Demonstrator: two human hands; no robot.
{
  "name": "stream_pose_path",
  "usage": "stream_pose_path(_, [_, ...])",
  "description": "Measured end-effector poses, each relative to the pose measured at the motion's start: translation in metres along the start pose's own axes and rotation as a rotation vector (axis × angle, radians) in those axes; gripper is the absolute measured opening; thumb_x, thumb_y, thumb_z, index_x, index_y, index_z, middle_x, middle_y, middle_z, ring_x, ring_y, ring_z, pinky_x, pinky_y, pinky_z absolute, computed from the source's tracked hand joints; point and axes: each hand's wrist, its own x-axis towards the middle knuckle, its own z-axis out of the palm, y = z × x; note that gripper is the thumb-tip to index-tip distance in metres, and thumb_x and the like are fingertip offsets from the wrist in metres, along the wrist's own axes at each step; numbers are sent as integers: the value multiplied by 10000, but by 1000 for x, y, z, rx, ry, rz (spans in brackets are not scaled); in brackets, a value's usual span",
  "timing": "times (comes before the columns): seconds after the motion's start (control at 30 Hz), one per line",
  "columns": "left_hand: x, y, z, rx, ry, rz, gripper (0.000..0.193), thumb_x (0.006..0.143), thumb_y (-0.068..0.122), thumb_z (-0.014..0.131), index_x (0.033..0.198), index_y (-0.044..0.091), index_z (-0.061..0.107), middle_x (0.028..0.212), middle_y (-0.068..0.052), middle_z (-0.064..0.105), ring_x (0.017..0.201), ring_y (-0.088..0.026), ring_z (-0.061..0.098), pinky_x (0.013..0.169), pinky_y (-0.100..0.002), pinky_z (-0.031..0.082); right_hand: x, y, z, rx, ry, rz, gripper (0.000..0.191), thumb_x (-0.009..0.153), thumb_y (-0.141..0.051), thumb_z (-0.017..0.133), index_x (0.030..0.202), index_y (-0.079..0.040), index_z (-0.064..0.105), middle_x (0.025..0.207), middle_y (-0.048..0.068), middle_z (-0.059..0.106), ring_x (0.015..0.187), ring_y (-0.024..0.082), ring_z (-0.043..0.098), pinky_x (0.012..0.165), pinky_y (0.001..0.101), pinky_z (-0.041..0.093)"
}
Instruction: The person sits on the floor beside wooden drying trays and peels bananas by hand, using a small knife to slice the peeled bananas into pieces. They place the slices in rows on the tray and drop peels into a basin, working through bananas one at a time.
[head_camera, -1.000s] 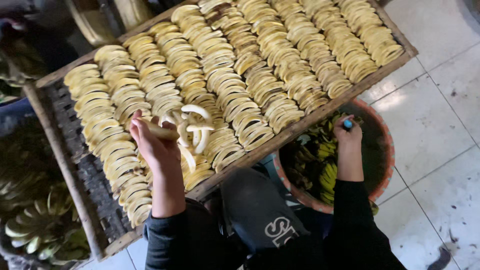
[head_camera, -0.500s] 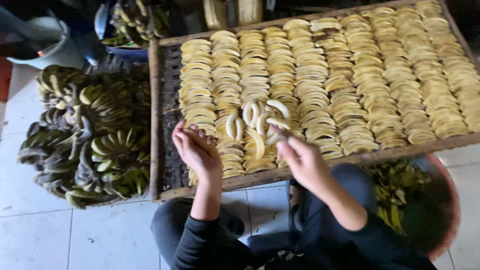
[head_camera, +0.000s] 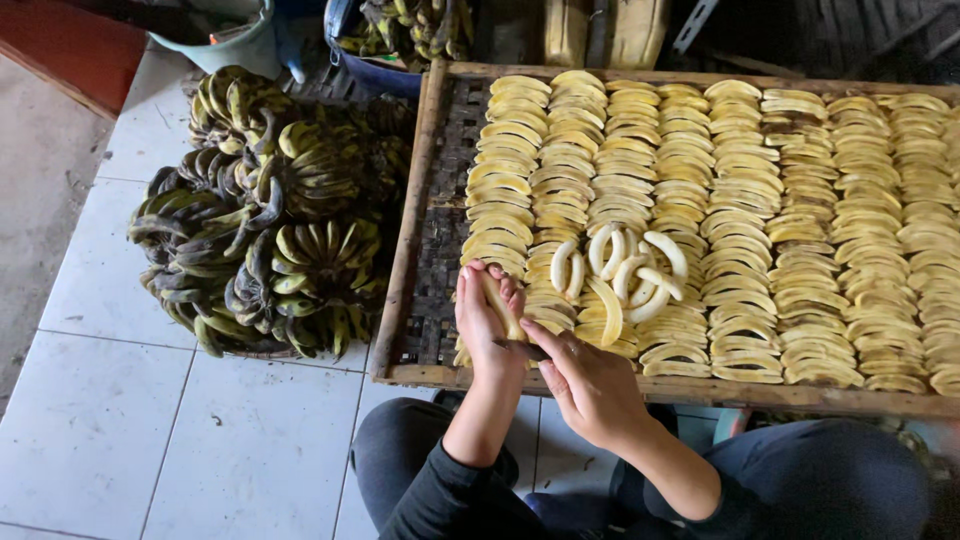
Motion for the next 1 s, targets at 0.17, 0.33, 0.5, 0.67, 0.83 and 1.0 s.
stream_pose_path(0.17, [-2,6,0,-44,-39,22,150,1103,228,476,1040,102,526,903,-51,546,682,-131,495,531,-243,410,10,2,11,21,57,-74,494,991,-131,565,1478,-88,495,1242,173,706,1002,340,724,833,435,574])
stream_pose_path(0.33, [-2,9,1,-75,-50,-3,148,1100,215,457,1040,96,519,917,-54,548,726,-143,516,614,-270,470,25,12,26,41,46,-69,524,975,-100,569,1489,-74,470,1268,196,695,980,354,725,796,421,583])
stream_pose_path(0.5, [7,5,-6,-103,-48,-21,160,1100,194,437,1028,78,519,906,-71,574,794,-202,607,857,-393,557,39,27,40,-35,-15,-21,552,945,-97,612,1481,-96,482,1085,141,724,863,332,717,703,427,564])
stream_pose_path(0.67, [21,-2,-33,-99,-14,-87,215,1100,218,391,999,77,517,880,-120,626,1008,-335,699,1073,-507,507,50,36,54,-49,-14,-58,539,947,-94,630,1469,-111,496,1033,119,730,861,301,724,692,416,560])
stream_pose_path(0.83, [39,-14,-49,-194,-9,-208,259,1120,212,361,980,63,519,900,-125,649,1135,-346,690,1056,-495,515,62,44,61,5,74,-159,486,989,-101,593,1460,-107,475,1289,148,709,1016,304,734,748,387,591])
stream_pose_path(1.0, [41,-12,-48,-183,-78,-317,250,1114,190,351,1003,65,536,993,-138,682,1270,-332,633,1080,-422,484,70,60,66,-57,20,-101,439,1022,-144,555,1448,-141,448,1311,144,696,972,316,742,687,395,586])
